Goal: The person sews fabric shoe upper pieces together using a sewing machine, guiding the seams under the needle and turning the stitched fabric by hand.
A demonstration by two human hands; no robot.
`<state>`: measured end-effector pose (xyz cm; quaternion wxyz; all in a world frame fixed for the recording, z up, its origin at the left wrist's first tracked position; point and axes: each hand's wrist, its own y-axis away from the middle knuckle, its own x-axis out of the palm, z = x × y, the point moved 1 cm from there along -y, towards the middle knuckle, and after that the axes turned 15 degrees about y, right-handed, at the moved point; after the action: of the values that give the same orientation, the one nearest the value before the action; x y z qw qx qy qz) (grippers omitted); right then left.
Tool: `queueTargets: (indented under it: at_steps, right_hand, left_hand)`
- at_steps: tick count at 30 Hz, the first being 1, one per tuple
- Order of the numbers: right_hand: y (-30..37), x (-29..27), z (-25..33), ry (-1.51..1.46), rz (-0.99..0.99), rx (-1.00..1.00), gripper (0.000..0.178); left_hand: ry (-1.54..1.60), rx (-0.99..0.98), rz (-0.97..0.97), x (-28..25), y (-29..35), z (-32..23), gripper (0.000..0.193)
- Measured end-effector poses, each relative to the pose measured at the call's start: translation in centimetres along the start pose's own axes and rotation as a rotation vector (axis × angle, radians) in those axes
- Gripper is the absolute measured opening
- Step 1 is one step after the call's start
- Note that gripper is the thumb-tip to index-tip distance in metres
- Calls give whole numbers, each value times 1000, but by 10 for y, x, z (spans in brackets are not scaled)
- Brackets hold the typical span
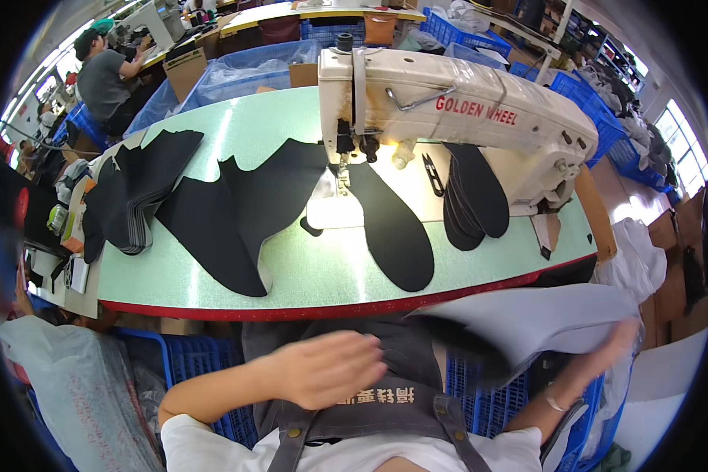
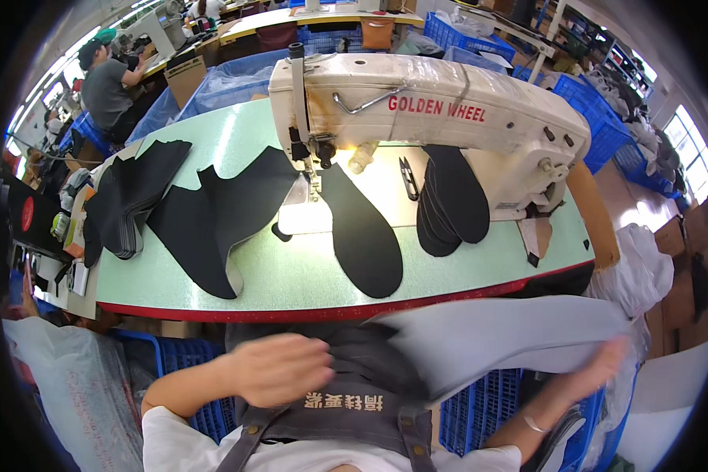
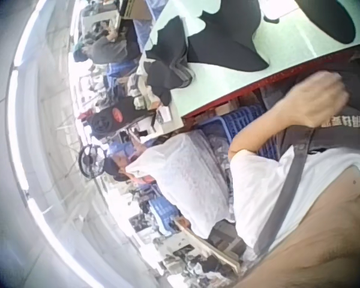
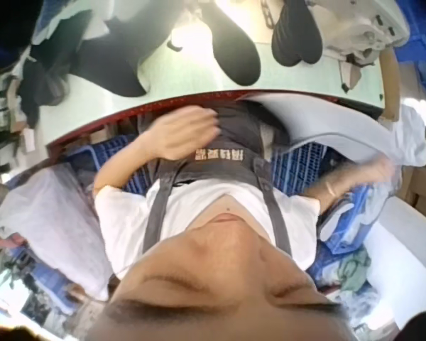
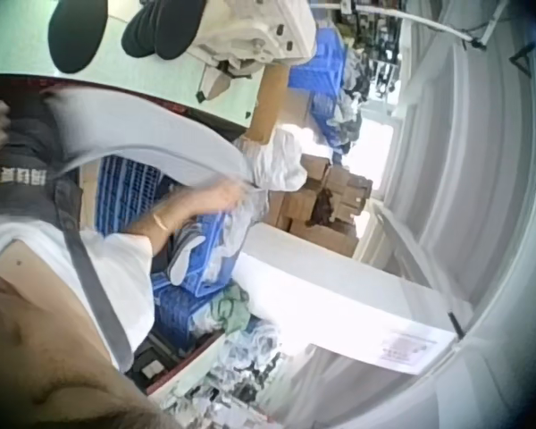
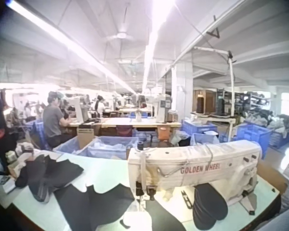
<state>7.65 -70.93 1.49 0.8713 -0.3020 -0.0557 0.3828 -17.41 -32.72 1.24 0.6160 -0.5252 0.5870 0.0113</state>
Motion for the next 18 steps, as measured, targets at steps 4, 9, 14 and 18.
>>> queueTargets:
  at_steps: [4, 9, 14, 18]
  right_hand:
    - [-123, -33, 19, 234, -469, -223, 47]
    - [-324, -13, -66, 827, -271, -360, 48]
    - [-64, 133, 13, 270, 196, -727, 42]
    - [121, 164, 89, -33, 840, -1350, 36]
  left_hand:
    - [-252, -368, -257, -63, -8, 45, 30]
    - [-58, -815, -5, -100, 15, 183, 32]
    - [-234, -911, 319, -55, 38, 223, 56]
    - [-198, -1025, 312, -40, 53, 224, 64]
